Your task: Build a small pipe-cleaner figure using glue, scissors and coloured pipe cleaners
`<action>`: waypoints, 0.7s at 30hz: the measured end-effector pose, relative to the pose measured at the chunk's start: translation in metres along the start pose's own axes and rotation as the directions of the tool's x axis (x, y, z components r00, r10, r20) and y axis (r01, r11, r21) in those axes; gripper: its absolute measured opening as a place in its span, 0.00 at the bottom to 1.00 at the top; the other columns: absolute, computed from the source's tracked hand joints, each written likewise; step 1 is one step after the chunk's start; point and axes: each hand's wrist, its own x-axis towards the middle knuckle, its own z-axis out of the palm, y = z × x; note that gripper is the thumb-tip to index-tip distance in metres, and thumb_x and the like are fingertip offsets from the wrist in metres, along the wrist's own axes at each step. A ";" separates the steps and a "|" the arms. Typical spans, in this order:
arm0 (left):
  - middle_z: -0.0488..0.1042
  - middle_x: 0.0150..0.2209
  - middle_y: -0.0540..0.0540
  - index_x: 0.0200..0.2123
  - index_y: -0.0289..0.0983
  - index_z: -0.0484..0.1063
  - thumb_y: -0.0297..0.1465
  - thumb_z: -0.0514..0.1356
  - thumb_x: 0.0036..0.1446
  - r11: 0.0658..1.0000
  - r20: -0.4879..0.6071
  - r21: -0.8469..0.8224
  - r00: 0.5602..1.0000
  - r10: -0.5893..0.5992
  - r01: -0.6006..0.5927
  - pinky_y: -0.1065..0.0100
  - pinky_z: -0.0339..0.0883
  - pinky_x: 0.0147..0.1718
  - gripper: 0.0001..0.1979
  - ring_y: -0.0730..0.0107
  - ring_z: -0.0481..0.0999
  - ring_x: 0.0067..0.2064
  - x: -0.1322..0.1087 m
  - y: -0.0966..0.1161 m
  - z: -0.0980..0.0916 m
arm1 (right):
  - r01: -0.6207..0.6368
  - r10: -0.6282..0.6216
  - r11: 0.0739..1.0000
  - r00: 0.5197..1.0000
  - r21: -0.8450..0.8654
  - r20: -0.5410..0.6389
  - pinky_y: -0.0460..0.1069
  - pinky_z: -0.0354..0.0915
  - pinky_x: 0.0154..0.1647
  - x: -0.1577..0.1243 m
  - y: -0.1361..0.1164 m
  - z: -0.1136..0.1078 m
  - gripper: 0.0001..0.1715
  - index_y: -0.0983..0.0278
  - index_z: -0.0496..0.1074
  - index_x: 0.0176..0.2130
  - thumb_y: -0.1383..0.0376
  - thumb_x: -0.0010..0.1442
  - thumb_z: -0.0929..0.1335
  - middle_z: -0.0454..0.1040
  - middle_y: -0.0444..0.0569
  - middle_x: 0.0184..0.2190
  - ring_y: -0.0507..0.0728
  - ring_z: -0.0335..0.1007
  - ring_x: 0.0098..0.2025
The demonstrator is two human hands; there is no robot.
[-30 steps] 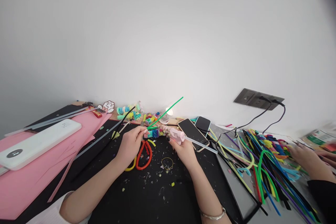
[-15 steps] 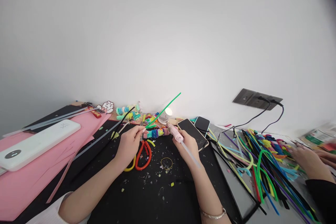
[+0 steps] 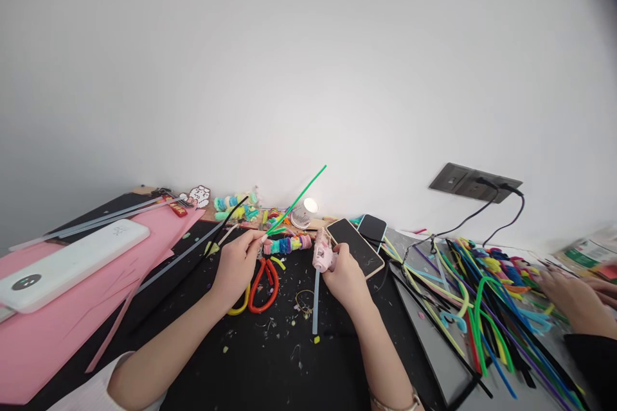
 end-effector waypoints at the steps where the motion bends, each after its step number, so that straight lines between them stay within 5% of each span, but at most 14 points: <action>1: 0.80 0.33 0.48 0.31 0.40 0.72 0.35 0.51 0.59 1.000 0.001 0.002 1.000 -0.003 0.003 0.67 0.67 0.37 0.12 0.64 0.76 0.33 0.000 0.000 0.000 | -0.007 0.007 1.000 1.000 -0.004 0.016 0.51 0.58 0.36 0.000 0.000 0.001 0.18 0.64 0.58 0.44 0.68 0.53 0.64 0.74 0.58 0.43 0.65 0.72 0.44; 14: 0.80 0.32 0.47 0.34 0.38 0.74 0.35 0.50 0.60 1.000 0.014 0.017 1.000 -0.004 0.004 0.67 0.67 0.37 0.13 0.65 0.76 0.33 0.000 -0.002 0.000 | -0.052 0.069 0.983 0.993 -0.178 0.092 0.62 0.60 0.46 -0.005 -0.004 0.001 0.29 0.67 0.64 0.49 0.71 0.45 0.67 0.66 0.63 0.50 0.72 0.62 0.53; 18: 0.80 0.32 0.47 0.35 0.38 0.74 0.35 0.51 0.59 0.999 0.050 -0.040 0.999 0.021 -0.019 0.67 0.68 0.33 0.12 0.64 0.76 0.31 -0.001 -0.001 0.001 | 0.025 -0.020 0.996 0.998 -0.090 0.056 0.63 0.57 0.50 -0.008 -0.003 -0.005 0.38 0.65 0.62 0.55 0.71 0.43 0.68 0.64 0.61 0.52 0.71 0.58 0.55; 21: 0.80 0.32 0.47 0.35 0.38 0.73 0.35 0.51 0.59 0.995 0.103 -0.082 0.992 0.066 -0.058 0.67 0.68 0.34 0.12 0.63 0.77 0.34 -0.001 0.001 0.002 | 0.080 -0.070 0.988 0.995 0.130 -0.076 0.62 0.56 0.51 -0.004 -0.001 -0.009 0.39 0.61 0.62 0.56 0.66 0.44 0.71 0.65 0.57 0.52 0.70 0.58 0.55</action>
